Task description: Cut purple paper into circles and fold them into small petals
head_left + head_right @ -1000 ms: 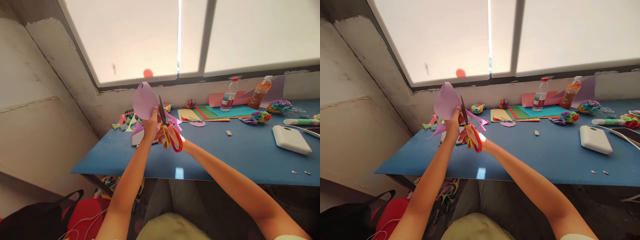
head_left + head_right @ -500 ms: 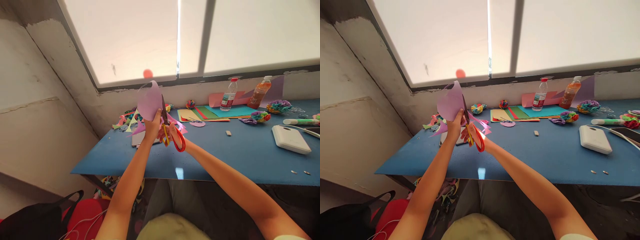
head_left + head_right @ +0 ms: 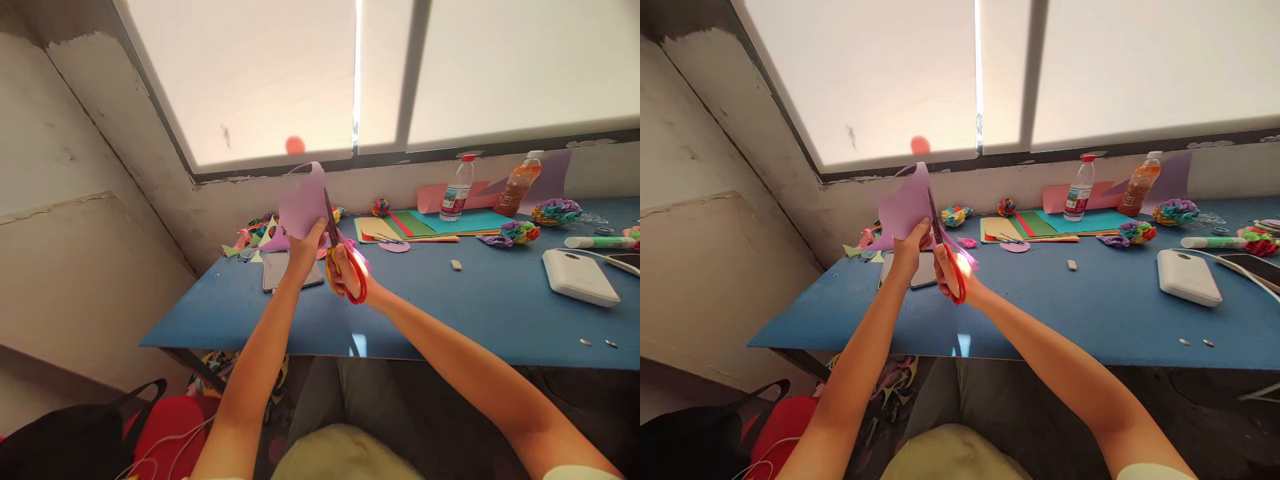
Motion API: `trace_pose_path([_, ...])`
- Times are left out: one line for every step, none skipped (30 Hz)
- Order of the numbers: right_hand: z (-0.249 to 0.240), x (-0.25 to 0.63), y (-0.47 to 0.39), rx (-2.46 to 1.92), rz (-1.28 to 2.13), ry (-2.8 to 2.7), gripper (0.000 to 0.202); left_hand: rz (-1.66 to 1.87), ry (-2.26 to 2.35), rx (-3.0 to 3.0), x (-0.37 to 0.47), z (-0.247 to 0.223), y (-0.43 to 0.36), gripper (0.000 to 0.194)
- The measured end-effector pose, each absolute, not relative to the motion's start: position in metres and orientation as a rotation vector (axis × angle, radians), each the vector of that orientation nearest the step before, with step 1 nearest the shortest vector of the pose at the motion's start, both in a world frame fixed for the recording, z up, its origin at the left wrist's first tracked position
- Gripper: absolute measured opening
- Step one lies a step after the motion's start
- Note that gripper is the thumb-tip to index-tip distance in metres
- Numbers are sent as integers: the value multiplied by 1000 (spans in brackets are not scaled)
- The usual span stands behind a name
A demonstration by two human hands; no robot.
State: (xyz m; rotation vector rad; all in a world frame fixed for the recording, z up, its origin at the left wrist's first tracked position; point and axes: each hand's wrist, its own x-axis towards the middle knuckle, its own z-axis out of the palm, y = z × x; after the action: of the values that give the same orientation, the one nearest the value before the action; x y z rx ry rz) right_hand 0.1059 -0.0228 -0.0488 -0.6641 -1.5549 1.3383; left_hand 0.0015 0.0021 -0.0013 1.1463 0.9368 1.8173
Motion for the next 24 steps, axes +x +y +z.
trace_pose_path([-48, 106, -23, -680, 1332, -1553, 59, 1802, 895, 1178, 0, -2, 3, 32])
trace_pose_path([-48, 106, -24, -689, 1330, -1556, 59, 1793, 860, 1210, -1, -2, 3, 32])
trace_pose_path([-47, 106, -25, -691, 1335, -1563, 60, 1796, 836, 1235, -2, -3, 4, 33])
trace_pose_path([-46, 106, -25, -686, 1349, -1572, 61, 1815, 832, 1246, -3, -4, 4, 35])
trace_pose_path([-45, 106, -26, -675, 1368, -1583, 62, 1840, 834, 1249, -3, -4, 5, 36])
trace_pose_path([-45, 106, -25, -659, 1388, -1596, 64, 1868, 841, 1245, -2, -5, 5, 38])
trace_pose_path([-44, 106, -25, -643, 1404, -1606, 65, 1893, 856, 1234, -2, -5, 5, 38])
trace_pose_path([-44, 106, -24, -627, 1412, -1616, 66, 1910, 876, 1214, -1, -5, 6, 37])
trace_pose_path([-45, 106, -23, -604, 1417, -1637, 67, 1924, 899, 1181, 0, -5, 6, 36])
trace_pose_path([-45, 106, -21, -574, 1429, -1664, 69, 1931, 915, 1143, 0, -5, 7, 35])
trace_pose_path([-45, 106, -20, -539, 1454, -1695, 71, 1935, 917, 1104, 1, -4, 8, 32])
trace_pose_path([-45, 106, -18, -505, 1490, -1723, 73, 1938, 905, 1073, 0, -4, 9, 31])
trace_pose_path([-45, 106, -18, -478, 1529, -1743, 76, 1943, 884, 1059, 0, -4, 9, 30])
trace_pose_path([-44, 106, -17, -466, 1559, -1751, 78, 1946, 861, 1070, -1, -4, 10, 28])
trace_pose_path([-44, 107, -17, -470, 1569, -1744, 80, 1939, 845, 1106, -2, -4, 10, 27])
trace_pose_path([-43, 107, -17, -482, 1557, -1725, 81, 1922, 840, 1156, -3, -4, 10, 29])
trace_pose_path([-42, 107, -18, -494, 1531, -1708, 81, 1896, 844, 1211, -4, -5, 10, 34])
trace_pose_path([-41, 108, -18, -505, 1497, -1693, 82, 1863, 853, 1261, -5, -5, 9, 38])
trace_pose_path([-41, 109, -18, -513, 1467, -1685, 82, 1829, 862, 1299, -5, -5, 8, 41])
trace_pose_path([-40, 110, -18, -522, 1444, -1683, 82, 1803, 869, 1326, -5, -6, 7, 41])
trace_pose_path([-40, 111, -18, -533, 1428, -1688, 82, 1793, 872, 1342, -5, -6, 7, 40])
trace_pose_path([-40, 112, -17, -544, 1420, -1697, 82, 1797, 874, 1350, -4, -6, 6, 40])
trace_pose_path([-41, 113, -16, -552, 1419, -1704, 81, 1803, 880, 1352, -3, -6, 5, 40])
trace_pose_path([-41, 114, -16, -555, 1421, -1708, 81, 1816, 884, 1345, -2, -6, 4, 40])
